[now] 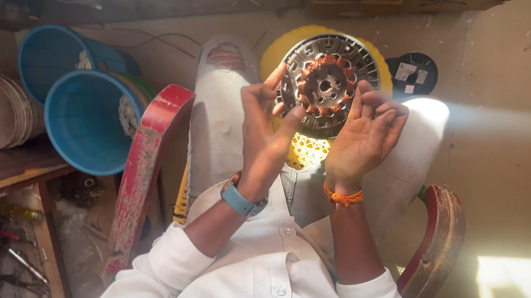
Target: The person sits with a ceiling fan motor stator on their lap and uses a green-handled screwdriver to work around the copper windings and pry at the laminated core. They then align the segmented stator core over the wound stator, press it into place, and turn the assembly over while fitting the parts together by hand.
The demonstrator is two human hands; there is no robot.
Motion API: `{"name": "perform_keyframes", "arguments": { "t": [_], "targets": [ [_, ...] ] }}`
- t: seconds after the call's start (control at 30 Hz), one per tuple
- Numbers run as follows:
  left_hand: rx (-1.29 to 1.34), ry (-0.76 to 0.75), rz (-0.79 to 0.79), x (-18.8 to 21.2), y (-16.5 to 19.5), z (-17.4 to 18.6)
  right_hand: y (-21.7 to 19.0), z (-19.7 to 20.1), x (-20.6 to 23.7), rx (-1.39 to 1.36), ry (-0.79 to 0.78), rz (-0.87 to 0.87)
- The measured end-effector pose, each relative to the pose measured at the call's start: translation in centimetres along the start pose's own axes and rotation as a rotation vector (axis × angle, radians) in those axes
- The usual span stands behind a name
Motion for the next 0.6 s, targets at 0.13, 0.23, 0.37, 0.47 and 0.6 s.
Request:
{"name": "perform_keyframes", "arguments": {
  "t": [0.13,0.23,0.37,0.47,0.6],
  "targets": [
    [0.336,0.082,0.236,-1.3,-0.6,-0.6,-0.5,0.4,-0.4,-0.073,0.051,-0.013],
    [0.472,-0.055,0.456,-2.4,-0.5,-1.1,-0.7,0.3,-0.2,-0.105,0.062,-0.054],
    [0.322,-0.213,0.305,-2.3,0.7,-1.9,-0.7,-0.1,0.5,-0.143,0.159,-0.149],
    [-0.009,-0.161,0.202,-1.5,1.2,-2.4,-1.0,-0.4,1.0,-0.008,0.163,-0.129],
    [0.211,-0.086,0.173,-1.3,1.0,-2.0,-1.1,-1.5,1.4,-0.026,-0.081,-0.134]
  ]
}}
Point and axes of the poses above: each hand's wrist, its own x-axis away from the middle knuckle, its own z-axis out of the back of the hand, y = z × x, the point moved 2 cm from there along -x, towards the middle knuckle, and after that the axes turned 11 degrees about -z, right-handed, at the moved point
